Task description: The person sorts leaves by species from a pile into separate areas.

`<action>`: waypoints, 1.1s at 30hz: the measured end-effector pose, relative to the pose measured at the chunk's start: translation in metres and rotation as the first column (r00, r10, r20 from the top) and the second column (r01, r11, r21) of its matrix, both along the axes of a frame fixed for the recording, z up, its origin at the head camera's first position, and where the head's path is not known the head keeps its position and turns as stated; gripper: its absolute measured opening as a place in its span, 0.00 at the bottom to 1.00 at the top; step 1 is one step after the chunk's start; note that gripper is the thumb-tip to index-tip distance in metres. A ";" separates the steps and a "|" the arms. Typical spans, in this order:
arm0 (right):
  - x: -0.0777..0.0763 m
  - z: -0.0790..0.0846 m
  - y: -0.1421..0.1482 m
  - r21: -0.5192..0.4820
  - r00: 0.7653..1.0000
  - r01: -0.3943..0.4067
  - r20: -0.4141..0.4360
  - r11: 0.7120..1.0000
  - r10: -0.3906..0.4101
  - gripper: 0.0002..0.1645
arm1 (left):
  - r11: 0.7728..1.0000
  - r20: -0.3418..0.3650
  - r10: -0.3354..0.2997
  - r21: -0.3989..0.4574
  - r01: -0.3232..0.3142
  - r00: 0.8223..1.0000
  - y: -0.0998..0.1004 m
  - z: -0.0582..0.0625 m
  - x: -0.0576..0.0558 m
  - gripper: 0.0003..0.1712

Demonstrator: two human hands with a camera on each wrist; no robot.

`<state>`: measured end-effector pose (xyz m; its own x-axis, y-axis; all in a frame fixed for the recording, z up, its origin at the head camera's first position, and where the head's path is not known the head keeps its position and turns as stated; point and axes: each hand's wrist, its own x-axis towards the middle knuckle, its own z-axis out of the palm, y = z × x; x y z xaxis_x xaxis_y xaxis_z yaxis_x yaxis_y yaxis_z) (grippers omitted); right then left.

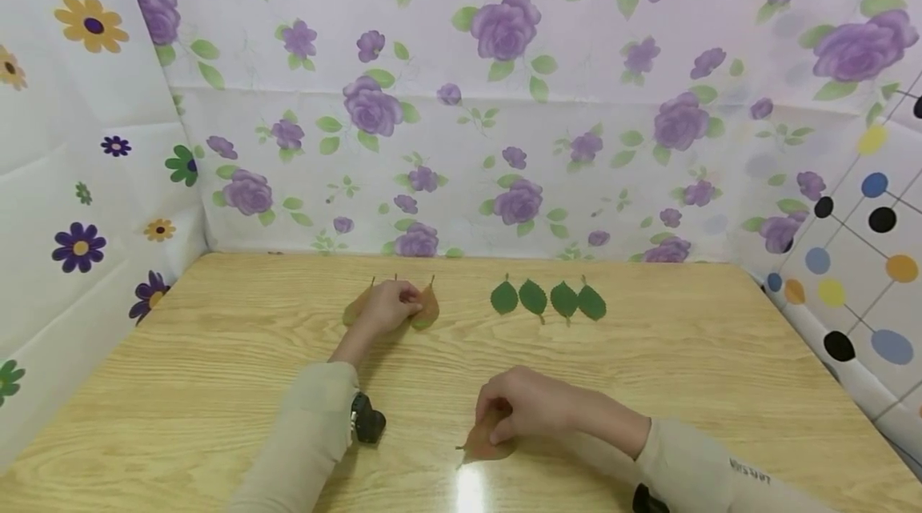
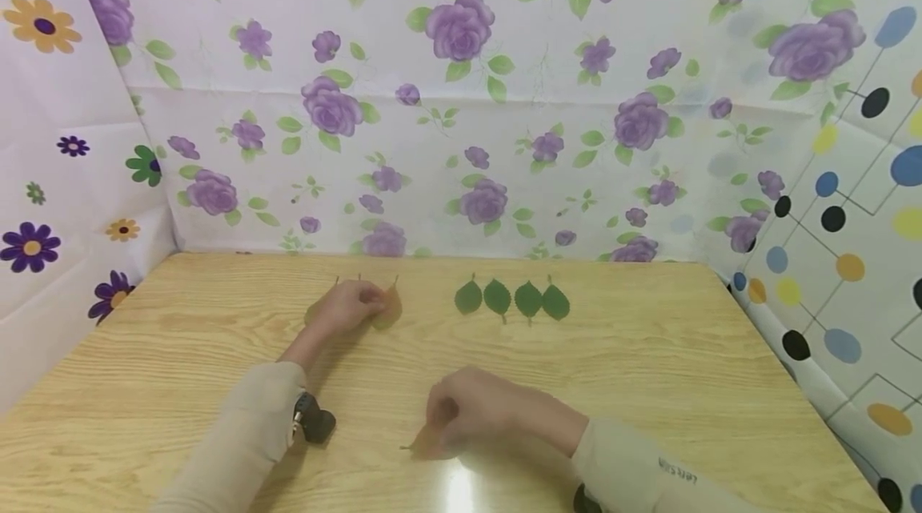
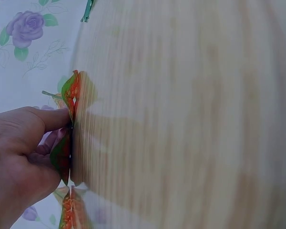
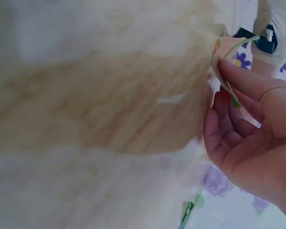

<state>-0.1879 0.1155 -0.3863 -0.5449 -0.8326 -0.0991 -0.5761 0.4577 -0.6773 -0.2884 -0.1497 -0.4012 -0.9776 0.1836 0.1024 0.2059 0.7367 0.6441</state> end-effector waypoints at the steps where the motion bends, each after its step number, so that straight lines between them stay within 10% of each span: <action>1: -0.002 0.001 0.000 -0.012 1.000 0.005 0.011 1.000 -0.005 0.08 | 1.000 -0.006 -0.001 -0.003 0.001 1.000 0.000 0.000 0.000 0.12; 10: -0.036 0.012 -0.006 -0.174 0.970 0.239 -0.002 0.955 -0.243 0.03 | 1.000 -0.022 -0.002 -0.029 0.001 1.000 0.001 -0.001 0.000 0.12; 22: -0.097 0.005 -0.034 -0.299 0.706 0.707 0.325 0.641 -0.629 0.05 | 0.999 -0.031 0.002 -0.042 -0.003 1.000 0.000 -0.001 0.000 0.12; 29: -0.109 -0.006 -0.051 -0.297 0.610 0.792 0.366 0.533 -0.703 0.05 | 1.000 -0.025 -0.001 -0.031 0.000 1.000 0.001 -0.002 0.000 0.12; 33: -0.113 -0.012 -0.056 -0.293 0.605 0.796 0.349 0.530 -0.715 0.07 | 0.998 -0.038 0.000 -0.065 -0.003 0.999 0.002 -0.002 -0.001 0.12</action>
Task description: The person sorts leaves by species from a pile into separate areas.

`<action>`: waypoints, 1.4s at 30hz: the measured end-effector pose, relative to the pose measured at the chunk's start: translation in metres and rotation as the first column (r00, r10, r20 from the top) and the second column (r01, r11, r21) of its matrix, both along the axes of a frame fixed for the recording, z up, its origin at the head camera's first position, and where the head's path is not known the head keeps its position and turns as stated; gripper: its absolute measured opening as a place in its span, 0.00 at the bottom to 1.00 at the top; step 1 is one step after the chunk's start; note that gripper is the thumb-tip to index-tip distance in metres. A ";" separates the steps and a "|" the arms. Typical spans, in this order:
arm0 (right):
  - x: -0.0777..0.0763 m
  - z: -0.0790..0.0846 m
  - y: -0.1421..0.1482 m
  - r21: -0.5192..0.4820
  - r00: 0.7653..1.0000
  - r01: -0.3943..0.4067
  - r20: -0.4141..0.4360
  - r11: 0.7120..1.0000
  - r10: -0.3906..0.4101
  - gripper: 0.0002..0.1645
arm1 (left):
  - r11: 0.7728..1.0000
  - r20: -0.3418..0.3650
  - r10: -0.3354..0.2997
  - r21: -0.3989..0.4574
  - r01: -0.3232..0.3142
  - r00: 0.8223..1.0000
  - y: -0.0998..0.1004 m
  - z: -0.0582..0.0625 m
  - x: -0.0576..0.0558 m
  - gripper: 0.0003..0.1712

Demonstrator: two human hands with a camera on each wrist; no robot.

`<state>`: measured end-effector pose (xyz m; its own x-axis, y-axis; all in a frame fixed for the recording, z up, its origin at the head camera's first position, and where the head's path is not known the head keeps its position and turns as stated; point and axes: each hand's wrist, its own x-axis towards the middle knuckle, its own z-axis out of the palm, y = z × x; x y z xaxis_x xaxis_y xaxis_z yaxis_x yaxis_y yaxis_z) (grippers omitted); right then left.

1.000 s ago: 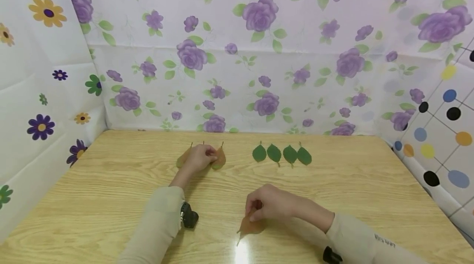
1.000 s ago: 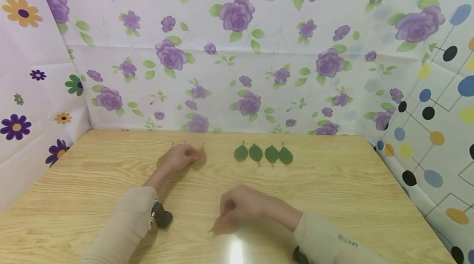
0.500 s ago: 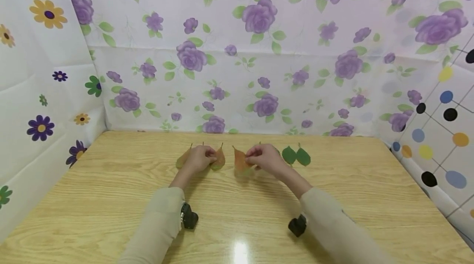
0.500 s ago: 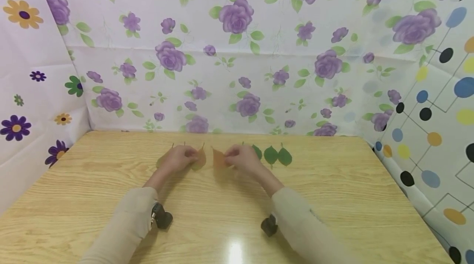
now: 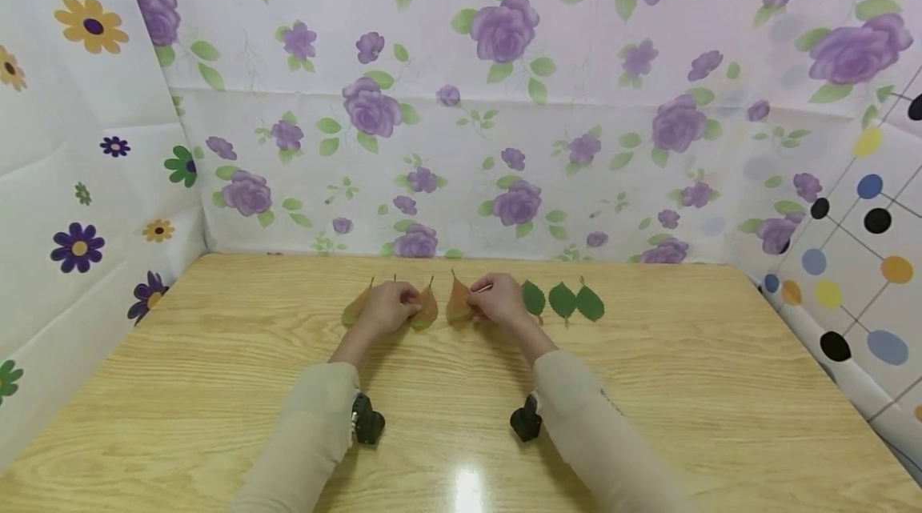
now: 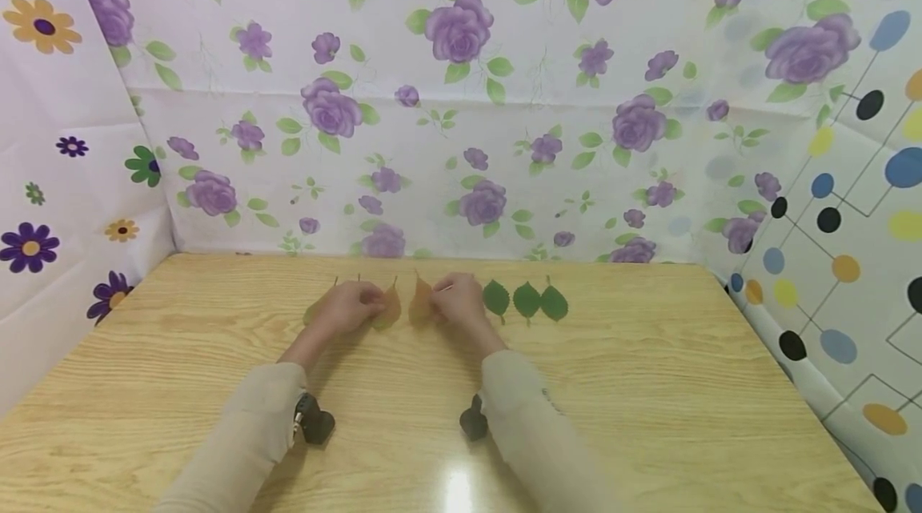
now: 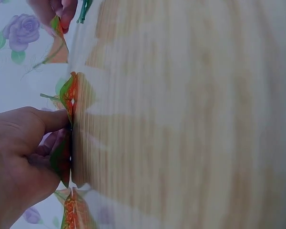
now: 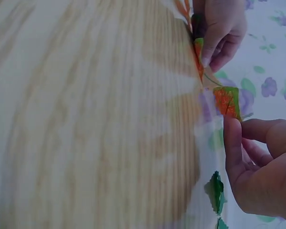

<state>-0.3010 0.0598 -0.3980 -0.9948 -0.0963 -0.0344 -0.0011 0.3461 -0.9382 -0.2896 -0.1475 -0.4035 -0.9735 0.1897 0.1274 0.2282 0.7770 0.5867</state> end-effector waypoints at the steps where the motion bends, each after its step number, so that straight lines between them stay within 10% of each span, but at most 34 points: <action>1: -0.001 -0.001 -0.001 0.011 1.000 -0.006 -0.008 1.000 0.006 0.07 | 1.000 -0.001 0.003 -0.009 -0.003 1.000 0.000 0.000 0.000 0.12; 14: 0.003 -0.001 -0.016 0.411 0.973 0.034 -0.222 0.911 0.063 0.07 | 1.000 0.013 0.009 -0.029 -0.009 1.000 0.003 0.002 -0.001 0.10; 35: 0.013 0.018 -0.010 0.554 0.978 0.049 -0.196 0.831 0.074 0.04 | 0.999 -0.015 0.016 -0.037 -0.016 1.000 0.006 0.006 0.002 0.12; 42: 0.021 0.028 0.018 0.580 0.945 -0.041 -0.241 0.813 0.220 0.12 | 1.000 -0.067 -0.003 0.005 0.004 0.998 0.005 0.013 0.007 0.12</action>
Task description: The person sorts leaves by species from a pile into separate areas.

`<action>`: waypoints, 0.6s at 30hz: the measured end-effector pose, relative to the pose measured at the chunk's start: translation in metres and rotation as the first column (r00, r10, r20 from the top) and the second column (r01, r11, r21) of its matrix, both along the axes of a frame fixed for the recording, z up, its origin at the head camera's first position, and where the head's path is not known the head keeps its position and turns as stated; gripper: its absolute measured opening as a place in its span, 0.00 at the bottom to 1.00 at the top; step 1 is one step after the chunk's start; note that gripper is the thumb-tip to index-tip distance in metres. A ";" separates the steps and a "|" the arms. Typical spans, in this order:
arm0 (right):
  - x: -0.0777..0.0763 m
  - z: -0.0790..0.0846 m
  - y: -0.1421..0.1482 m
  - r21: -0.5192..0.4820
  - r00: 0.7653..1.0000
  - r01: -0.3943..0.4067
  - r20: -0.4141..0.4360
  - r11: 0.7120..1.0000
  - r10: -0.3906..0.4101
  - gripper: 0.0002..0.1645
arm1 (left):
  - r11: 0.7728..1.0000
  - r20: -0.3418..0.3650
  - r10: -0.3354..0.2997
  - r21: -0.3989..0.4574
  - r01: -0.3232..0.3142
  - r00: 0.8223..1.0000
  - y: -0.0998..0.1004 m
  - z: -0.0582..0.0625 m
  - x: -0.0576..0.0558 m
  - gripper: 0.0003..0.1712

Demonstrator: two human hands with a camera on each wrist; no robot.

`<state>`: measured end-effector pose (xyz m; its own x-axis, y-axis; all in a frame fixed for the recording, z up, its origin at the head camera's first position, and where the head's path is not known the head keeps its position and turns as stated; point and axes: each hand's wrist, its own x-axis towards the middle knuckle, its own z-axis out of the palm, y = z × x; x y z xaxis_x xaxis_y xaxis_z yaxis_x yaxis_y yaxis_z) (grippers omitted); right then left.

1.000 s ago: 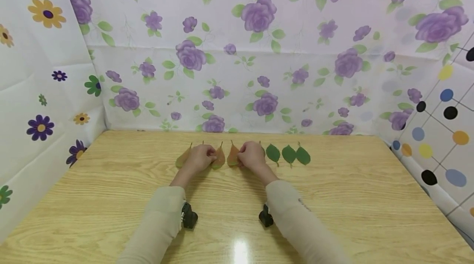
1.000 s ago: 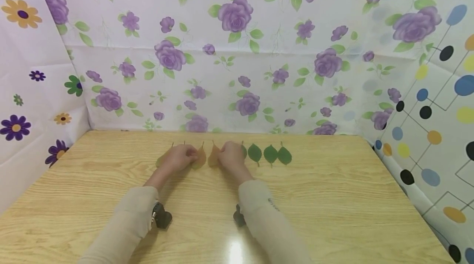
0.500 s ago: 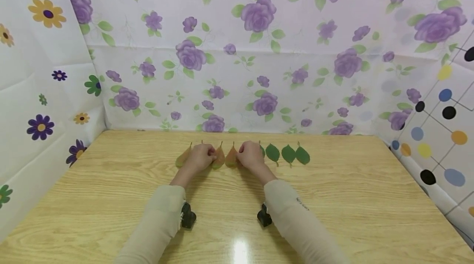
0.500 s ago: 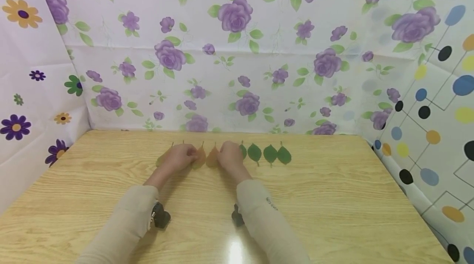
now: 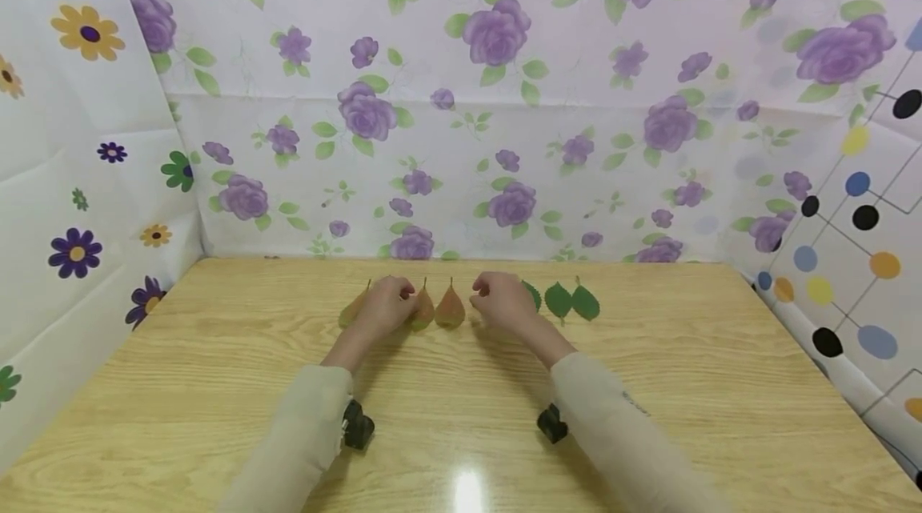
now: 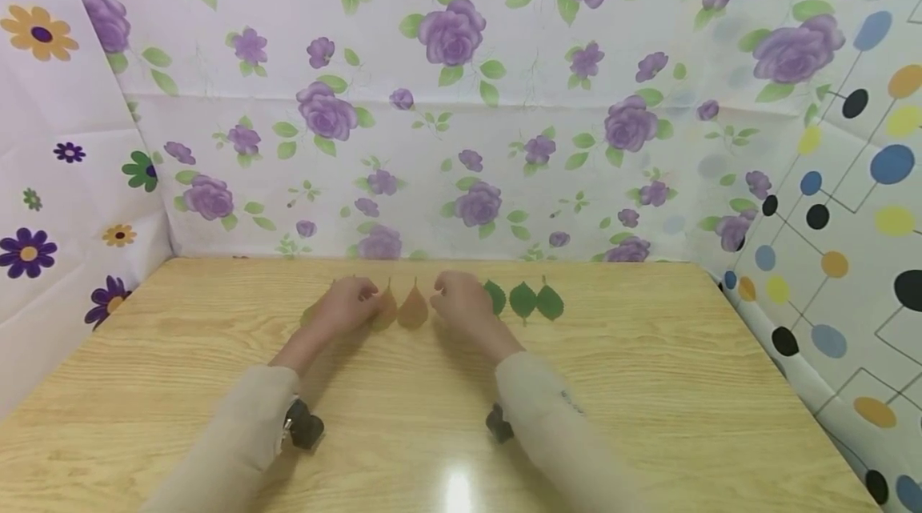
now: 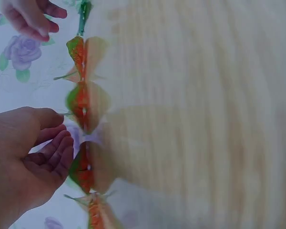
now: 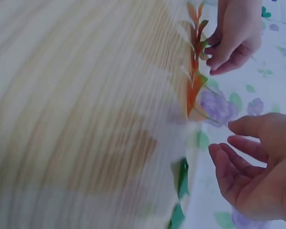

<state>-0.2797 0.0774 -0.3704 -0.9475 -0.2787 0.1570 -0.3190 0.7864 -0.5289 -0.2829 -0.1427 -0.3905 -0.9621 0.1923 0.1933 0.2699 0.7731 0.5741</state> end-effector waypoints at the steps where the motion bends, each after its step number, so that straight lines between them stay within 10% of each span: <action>1: 0.002 0.001 0.007 0.004 0.999 -0.030 -0.009 1.000 0.030 0.13 | 1.000 -0.021 -0.005 0.000 0.005 1.000 -0.001 0.002 0.001 0.12; 9: 0.030 0.013 0.069 0.012 0.988 -0.142 -0.052 0.990 0.143 0.23 | 0.998 -0.200 -0.010 -0.059 -0.002 0.980 -0.030 0.016 0.022 0.13; 18: 0.081 0.018 0.118 0.149 0.989 -0.093 -0.098 0.984 0.108 0.35 | 0.943 -0.161 -0.157 -0.319 0.099 0.974 -0.048 0.021 0.075 0.42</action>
<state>-0.1986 0.1958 -0.3527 -0.8939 -0.3983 0.2055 -0.4478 0.8131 -0.3720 -0.2080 -0.1910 -0.3697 -0.8794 0.3894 0.2741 0.4555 0.8556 0.2460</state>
